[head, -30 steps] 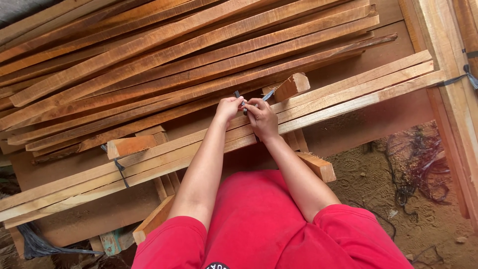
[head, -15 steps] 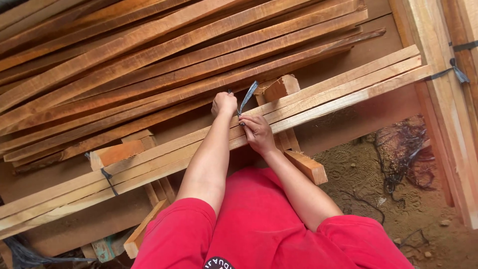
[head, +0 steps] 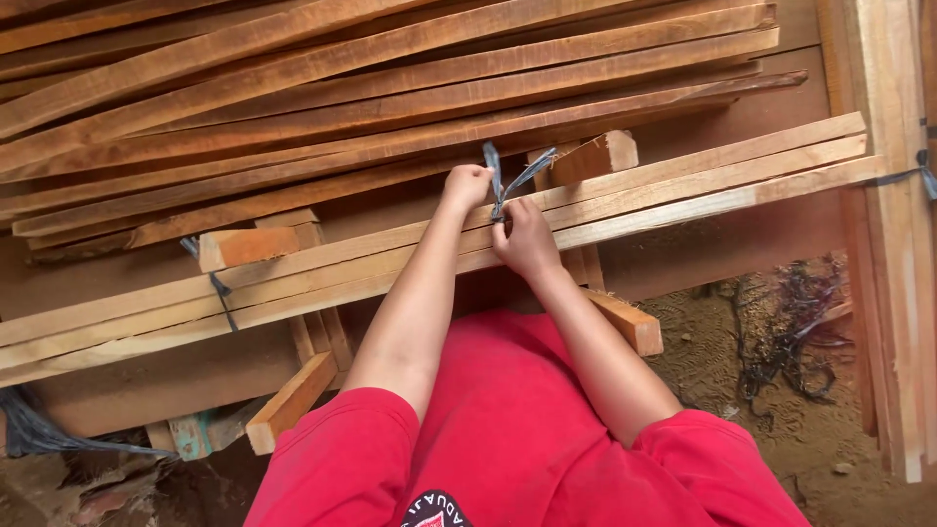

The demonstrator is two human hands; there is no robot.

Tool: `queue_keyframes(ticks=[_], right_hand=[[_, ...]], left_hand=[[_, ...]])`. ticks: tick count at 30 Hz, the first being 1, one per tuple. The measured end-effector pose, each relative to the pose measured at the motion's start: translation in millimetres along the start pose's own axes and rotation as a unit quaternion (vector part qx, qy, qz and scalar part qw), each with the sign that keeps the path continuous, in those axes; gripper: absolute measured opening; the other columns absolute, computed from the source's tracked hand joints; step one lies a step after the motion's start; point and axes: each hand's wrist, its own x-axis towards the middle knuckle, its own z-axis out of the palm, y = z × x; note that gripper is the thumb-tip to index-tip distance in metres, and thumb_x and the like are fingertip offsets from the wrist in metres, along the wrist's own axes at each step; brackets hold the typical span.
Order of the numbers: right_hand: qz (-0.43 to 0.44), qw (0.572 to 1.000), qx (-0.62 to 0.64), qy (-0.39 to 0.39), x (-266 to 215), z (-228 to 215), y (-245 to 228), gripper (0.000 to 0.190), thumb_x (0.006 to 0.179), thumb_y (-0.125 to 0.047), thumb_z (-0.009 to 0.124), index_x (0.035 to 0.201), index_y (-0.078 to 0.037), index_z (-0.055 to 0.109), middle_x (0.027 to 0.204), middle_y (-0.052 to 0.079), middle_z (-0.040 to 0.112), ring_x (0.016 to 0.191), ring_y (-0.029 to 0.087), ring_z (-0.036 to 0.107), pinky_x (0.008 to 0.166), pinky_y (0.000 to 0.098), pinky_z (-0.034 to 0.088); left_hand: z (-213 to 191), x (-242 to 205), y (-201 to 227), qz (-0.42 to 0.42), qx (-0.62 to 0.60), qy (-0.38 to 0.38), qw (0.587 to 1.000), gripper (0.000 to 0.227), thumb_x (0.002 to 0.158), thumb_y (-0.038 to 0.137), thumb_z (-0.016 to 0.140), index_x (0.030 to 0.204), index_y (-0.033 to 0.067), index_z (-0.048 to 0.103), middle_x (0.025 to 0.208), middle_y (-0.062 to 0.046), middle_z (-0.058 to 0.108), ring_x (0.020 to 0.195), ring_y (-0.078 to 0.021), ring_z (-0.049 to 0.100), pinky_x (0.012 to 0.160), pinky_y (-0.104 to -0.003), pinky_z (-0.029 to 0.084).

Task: Bundling wood strips together using plastic ties.

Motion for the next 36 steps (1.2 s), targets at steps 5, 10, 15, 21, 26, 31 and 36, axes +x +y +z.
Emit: queue_keyframes(ticks=[5,10,15,21,26,31,36], right_hand=[[0.188,0.962,-0.070,-0.188,15.7,-34.6,-44.4,0.028,0.082,-0.036,0.073,0.083,-0.008,0.068,0.081,0.020,0.069,0.090,0.045,0.071,0.079,0.0558,0.055],[0.227,0.942,-0.118,-0.218,19.9,-16.3,-21.1,0.027,0.093,-0.042,0.063,0.089,-0.020,0.077,0.083,0.013,0.075,0.091,0.038,0.074,0.078,0.0512,0.059],[0.237,0.942,-0.087,-0.221,18.9,-22.0,-22.7,0.029,0.097,-0.038,0.058,0.097,-0.018,0.079,0.088,0.017,0.076,0.096,0.041,0.073,0.083,0.0534,0.057],[0.287,0.936,-0.026,-0.202,22.5,-29.1,-27.5,0.033,0.097,-0.040,0.057,0.096,-0.015,0.079,0.090,0.018,0.076,0.102,0.042,0.070,0.085,0.0541,0.056],[0.290,0.937,-0.033,-0.193,20.6,-26.0,-26.6,0.036,0.098,-0.044,0.057,0.096,-0.016,0.079,0.089,0.017,0.075,0.101,0.041,0.071,0.085,0.0529,0.056],[0.156,0.982,-0.016,-0.106,3.3,-34.5,-27.2,0.029,0.099,-0.032,0.060,0.085,-0.010,0.071,0.081,0.019,0.067,0.087,0.041,0.070,0.077,0.0502,0.055],[0.034,0.998,-0.030,-0.049,-5.3,-33.6,-30.8,0.023,0.097,-0.023,0.066,0.079,-0.009,0.067,0.076,0.015,0.061,0.079,0.038,0.067,0.071,0.0456,0.054]], left_hand=[[14.8,8.2,2.9,0.022,-0.025,-0.097,0.995,0.031,0.086,0.049,0.067,0.098,0.0247,0.082,0.081,0.001,0.079,0.094,-0.0162,0.077,0.086,-0.029,0.056],[-1.5,-9.3,32.6,-0.019,-0.029,-0.091,0.995,0.030,0.091,0.043,0.063,0.090,0.0186,0.081,0.077,0.003,0.079,0.091,-0.0154,0.077,0.086,-0.030,0.055],[22.3,17.3,29.1,-0.086,-0.153,-0.077,0.981,0.045,0.102,0.042,0.039,0.104,0.0117,0.072,0.080,-0.007,0.079,0.065,-0.0190,0.077,0.065,-0.035,0.056],[32.3,18.4,16.7,-0.015,-0.128,-0.095,0.987,0.047,0.099,0.046,0.051,0.096,0.0069,0.077,0.078,-0.008,0.071,0.067,-0.0215,0.074,0.066,-0.032,0.057],[38.7,32.4,8.1,-0.075,-0.172,-0.028,0.982,0.039,0.097,0.037,0.049,0.084,0.0127,0.075,0.065,-0.004,0.071,0.056,-0.0194,0.073,0.048,-0.031,0.059],[38.1,33.1,18.3,-0.072,0.005,-0.057,0.996,0.032,0.091,0.027,0.051,0.088,0.0076,0.076,0.070,-0.002,0.074,0.071,-0.0206,0.077,0.074,-0.033,0.060],[61.0,68.4,-9.1,-0.103,0.070,-0.052,0.991,0.020,0.077,0.019,0.059,0.077,0.0110,0.077,0.055,0.004,0.069,0.071,-0.0136,0.077,0.076,-0.025,0.057]])
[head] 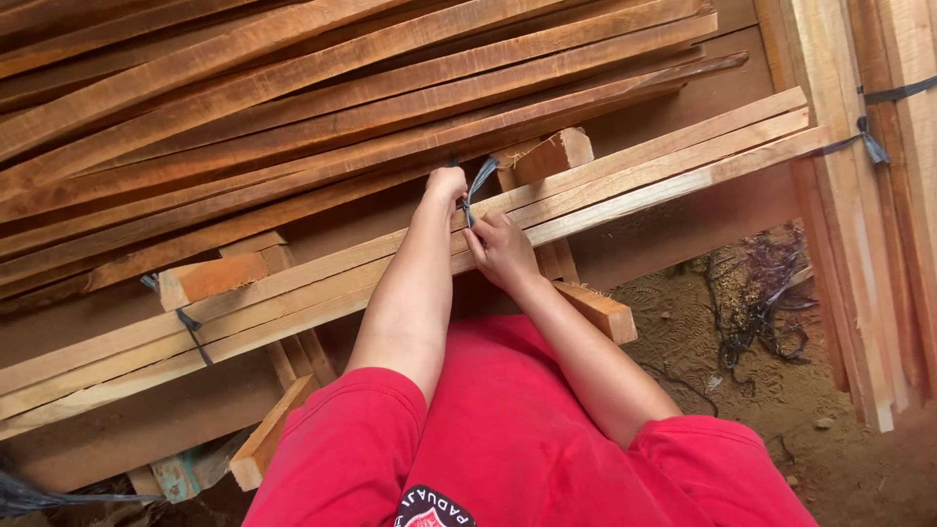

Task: Bundling wood strips together using plastic ties.

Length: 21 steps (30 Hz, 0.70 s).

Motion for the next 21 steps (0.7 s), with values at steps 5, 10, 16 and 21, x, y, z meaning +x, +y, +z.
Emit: queue_keyframes(ticks=[5,10,16,21], right_hand=[[-0.082,0.995,-0.014,0.051,5.3,5.7,13.5,0.023,0.095,-0.019,0.070,0.075,-0.008,0.067,0.100,0.011,0.066,0.093,0.034,0.066,0.081,0.0427,0.053],[-0.004,0.997,0.076,0.006,2.6,5.8,13.3,0.021,0.096,-0.022,0.068,0.078,-0.011,0.071,0.094,0.007,0.072,0.090,0.031,0.071,0.081,0.0390,0.056],[0.210,0.972,-0.009,-0.106,17.4,-0.4,-13.0,0.047,0.097,-0.052,0.059,0.081,-0.009,0.070,0.082,0.019,0.071,0.089,0.043,0.071,0.079,0.0559,0.053],[0.192,0.972,-0.066,-0.115,11.5,14.1,2.7,0.038,0.093,-0.048,0.061,0.081,-0.013,0.068,0.081,0.013,0.070,0.091,0.040,0.071,0.083,0.0547,0.052]], left_hand=[[6.9,7.7,1.3,-0.027,-0.133,0.018,0.991,0.011,0.065,0.011,0.070,0.073,0.0068,0.077,0.050,-0.002,0.067,0.057,-0.0157,0.073,0.070,-0.023,0.055],[8.8,2.7,2.5,-0.029,-0.249,0.033,0.968,0.013,0.068,-0.006,0.069,0.079,-0.0034,0.075,0.061,-0.010,0.069,0.054,-0.0179,0.071,0.053,-0.026,0.055],[2.4,-14.7,7.9,-0.041,-0.357,0.063,0.931,0.017,0.066,-0.011,0.066,0.080,-0.0092,0.075,0.070,-0.019,0.066,0.056,-0.0238,0.069,0.042,-0.030,0.057],[-9.0,-27.9,10.7,-0.066,-0.388,0.073,0.917,0.017,0.068,-0.008,0.064,0.081,-0.0106,0.074,0.072,-0.018,0.064,0.056,-0.0217,0.068,0.041,-0.030,0.056]])
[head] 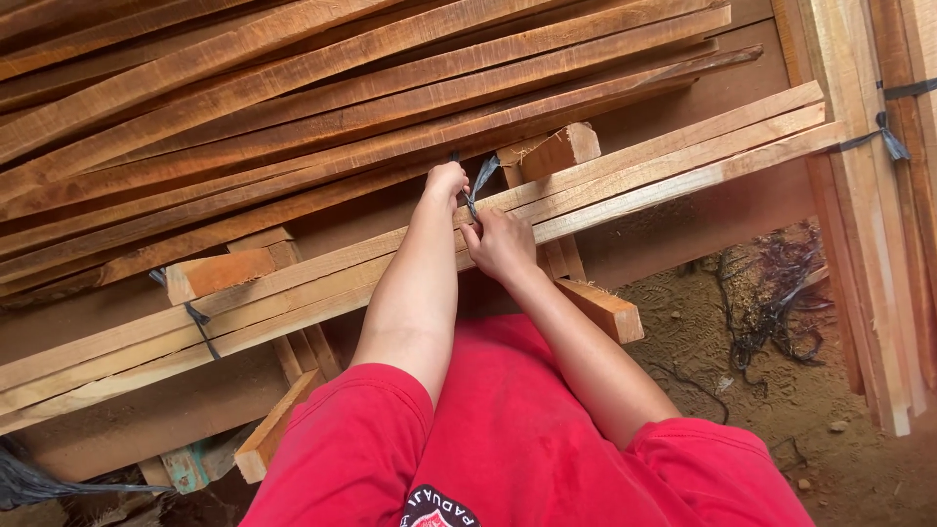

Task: Bundling wood strips together using plastic ties.

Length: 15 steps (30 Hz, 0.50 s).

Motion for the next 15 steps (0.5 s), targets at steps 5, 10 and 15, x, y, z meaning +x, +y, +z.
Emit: queue_keyframes(ticks=[5,10,15], right_hand=[[-0.139,0.980,-0.104,0.094,-8.3,0.9,7.1,0.026,0.091,-0.044,0.066,0.083,-0.019,0.063,0.083,0.002,0.063,0.088,0.029,0.068,0.081,0.0484,0.053],[-0.185,0.967,-0.122,0.126,-17.4,-4.6,9.2,0.017,0.088,-0.039,0.066,0.087,-0.022,0.064,0.084,0.001,0.064,0.088,0.025,0.065,0.091,0.0454,0.049],[-0.195,0.963,-0.111,0.149,-17.8,6.1,17.3,0.014,0.090,-0.036,0.065,0.094,-0.023,0.068,0.085,-0.002,0.065,0.089,0.021,0.065,0.094,0.0424,0.047]], left_hand=[[10.0,36.9,-16.9,-0.013,-0.009,0.014,1.000,0.019,0.069,-0.009,0.066,0.086,-0.0152,0.071,0.073,-0.019,0.063,0.057,-0.0235,0.069,0.039,-0.027,0.054],[5.8,28.5,-9.6,-0.015,-0.024,0.018,0.999,0.015,0.073,-0.006,0.061,0.082,-0.0156,0.068,0.064,-0.017,0.057,0.047,-0.0200,0.064,0.034,-0.027,0.047],[-8.8,7.9,-1.0,0.015,0.032,-0.004,0.999,0.014,0.078,0.003,0.061,0.079,-0.0092,0.069,0.054,-0.013,0.058,0.041,-0.0186,0.062,0.036,-0.031,0.050]])
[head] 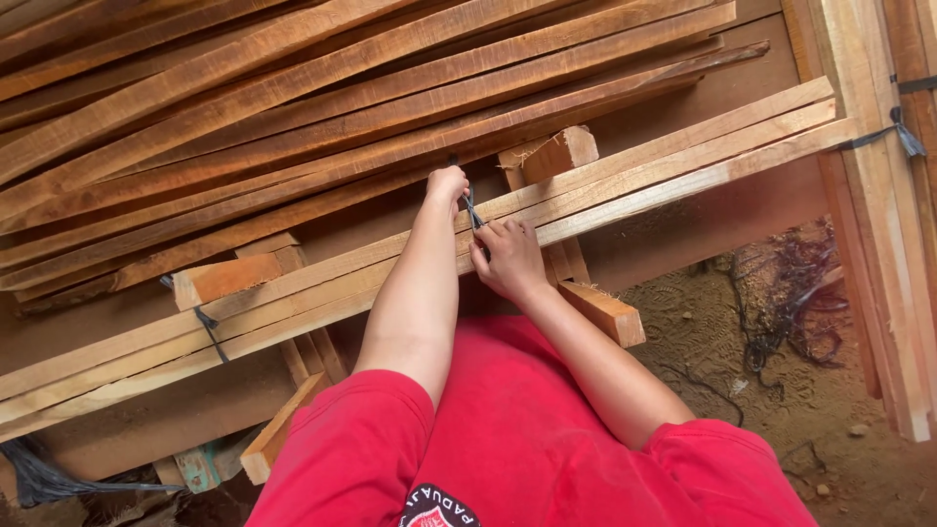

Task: Bundling wood strips together using plastic ties.

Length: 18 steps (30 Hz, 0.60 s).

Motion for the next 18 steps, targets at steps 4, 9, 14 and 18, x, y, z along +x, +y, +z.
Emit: queue_keyframes(ticks=[4,9,14,18], right_hand=[[0.006,0.996,0.064,0.061,-9.9,8.5,-5.8,0.028,0.086,-0.031,0.071,0.109,-0.014,0.067,0.098,0.007,0.065,0.090,0.029,0.066,0.083,0.0433,0.051],[-0.010,0.990,0.054,0.127,-0.4,11.4,-8.8,0.058,0.084,-0.033,0.080,0.133,-0.011,0.059,0.134,0.014,0.058,0.112,0.034,0.061,0.096,0.0472,0.047],[-0.047,0.991,0.011,0.128,22.0,54.1,24.3,0.054,0.085,-0.055,0.076,0.122,-0.018,0.067,0.123,0.002,0.066,0.123,0.026,0.055,0.112,0.0549,0.032],[-0.071,0.984,-0.002,0.161,19.8,50.1,22.1,0.052,0.082,-0.056,0.074,0.123,-0.025,0.069,0.120,-0.004,0.067,0.118,0.021,0.056,0.115,0.0554,0.028]], left_hand=[[-32.2,-32.6,10.1,0.105,-0.033,-0.043,0.993,0.037,0.101,0.029,0.048,0.088,0.0048,0.072,0.064,-0.005,0.067,0.054,-0.0127,0.066,0.049,-0.027,0.058],[-126.1,-122.3,8.3,0.405,0.131,0.066,0.903,0.032,0.097,0.034,0.068,0.122,0.0131,0.069,0.103,-0.009,0.078,0.095,-0.0271,0.076,0.081,-0.047,0.060],[-214.3,-151.8,-52.8,0.461,0.348,0.219,0.786,0.037,0.102,0.033,0.063,0.133,0.0129,0.066,0.131,-0.007,0.066,0.133,-0.0308,0.052,0.117,-0.053,0.031],[-211.1,-116.1,-78.8,0.487,0.392,0.253,0.739,0.033,0.103,0.046,0.057,0.124,0.0224,0.067,0.123,0.003,0.066,0.132,-0.0205,0.052,0.122,-0.048,0.023]])
